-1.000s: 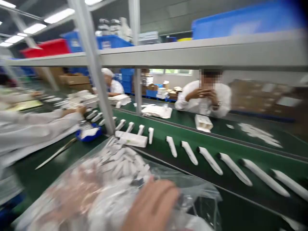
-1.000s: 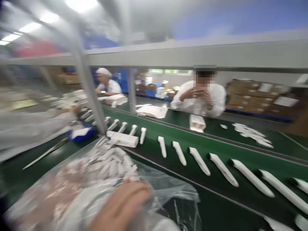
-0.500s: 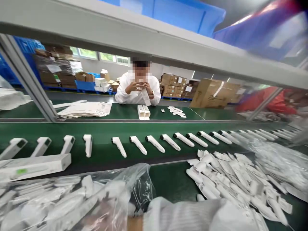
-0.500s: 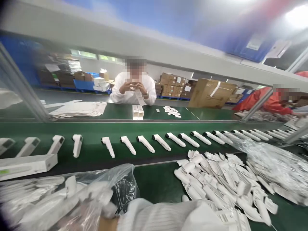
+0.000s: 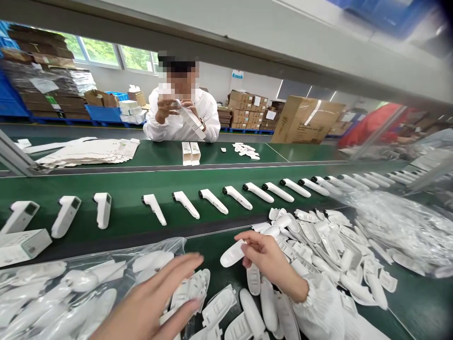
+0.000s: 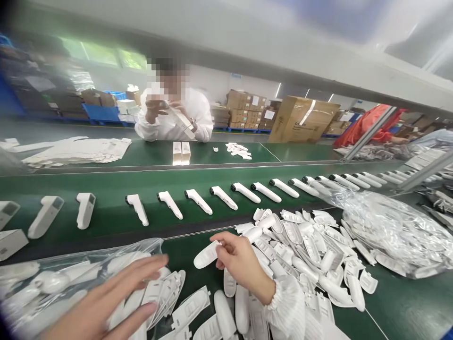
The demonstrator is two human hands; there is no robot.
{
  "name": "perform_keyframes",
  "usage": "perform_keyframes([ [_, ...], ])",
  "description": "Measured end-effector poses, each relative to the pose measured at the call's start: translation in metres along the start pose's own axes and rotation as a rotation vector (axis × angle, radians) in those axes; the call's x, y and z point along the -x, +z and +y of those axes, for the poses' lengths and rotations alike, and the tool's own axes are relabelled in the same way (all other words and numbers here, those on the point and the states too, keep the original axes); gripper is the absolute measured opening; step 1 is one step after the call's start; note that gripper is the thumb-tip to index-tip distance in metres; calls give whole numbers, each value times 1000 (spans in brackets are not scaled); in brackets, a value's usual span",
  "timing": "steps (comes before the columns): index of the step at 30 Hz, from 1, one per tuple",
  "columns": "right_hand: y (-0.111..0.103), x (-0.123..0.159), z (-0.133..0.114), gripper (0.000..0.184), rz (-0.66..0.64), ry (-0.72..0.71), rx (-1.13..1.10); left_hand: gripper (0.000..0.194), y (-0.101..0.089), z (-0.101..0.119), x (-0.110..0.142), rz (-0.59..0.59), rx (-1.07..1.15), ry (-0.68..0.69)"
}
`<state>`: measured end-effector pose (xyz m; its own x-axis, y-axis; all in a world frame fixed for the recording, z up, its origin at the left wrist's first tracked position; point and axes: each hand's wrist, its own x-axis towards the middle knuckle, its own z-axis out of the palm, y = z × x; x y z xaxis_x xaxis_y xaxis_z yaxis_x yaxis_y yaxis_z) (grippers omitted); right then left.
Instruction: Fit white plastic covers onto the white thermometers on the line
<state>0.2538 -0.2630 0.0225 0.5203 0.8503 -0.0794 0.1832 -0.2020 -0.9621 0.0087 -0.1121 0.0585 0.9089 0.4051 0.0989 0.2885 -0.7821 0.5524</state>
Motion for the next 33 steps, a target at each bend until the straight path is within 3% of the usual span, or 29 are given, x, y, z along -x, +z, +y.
perform_keyframes([
  [2,-5,-1,-5,28,60,77,-170,53,16,26,-39,-103,155,0],
  [4,-9,-1,-13,33,46,107,-349,39,34,49,-75,-134,413,-23],
  [7,-21,-2,-21,41,-74,109,-591,26,53,71,-115,-101,905,-227],
  [10,-34,-10,-19,38,-49,4,-616,19,66,81,-142,-127,1345,-368],
  [13,-44,-28,-9,29,60,-65,-554,21,76,85,-161,-65,1499,-400],
  [15,-57,-46,0,28,100,-83,-573,20,81,83,-163,14,1317,-442],
  [17,-79,-67,12,28,135,-109,-521,27,83,79,-152,7,911,-429],
  [20,-124,-104,32,24,147,-151,-119,28,89,76,-121,-217,221,-153],
  [23,-154,-136,47,14,81,-113,383,31,104,78,-97,-426,-178,61],
  [25,-159,-149,54,21,27,-105,633,36,115,79,-92,-470,-298,125],
  [29,-149,-161,67,50,12,-128,943,40,123,71,-97,-394,-346,125],
  [31,-147,-163,73,51,55,-132,1007,37,115,61,-103,-346,-259,49],
  [33,-151,-164,74,46,77,-128,1011,27,102,50,-113,-292,-28,-102],
])
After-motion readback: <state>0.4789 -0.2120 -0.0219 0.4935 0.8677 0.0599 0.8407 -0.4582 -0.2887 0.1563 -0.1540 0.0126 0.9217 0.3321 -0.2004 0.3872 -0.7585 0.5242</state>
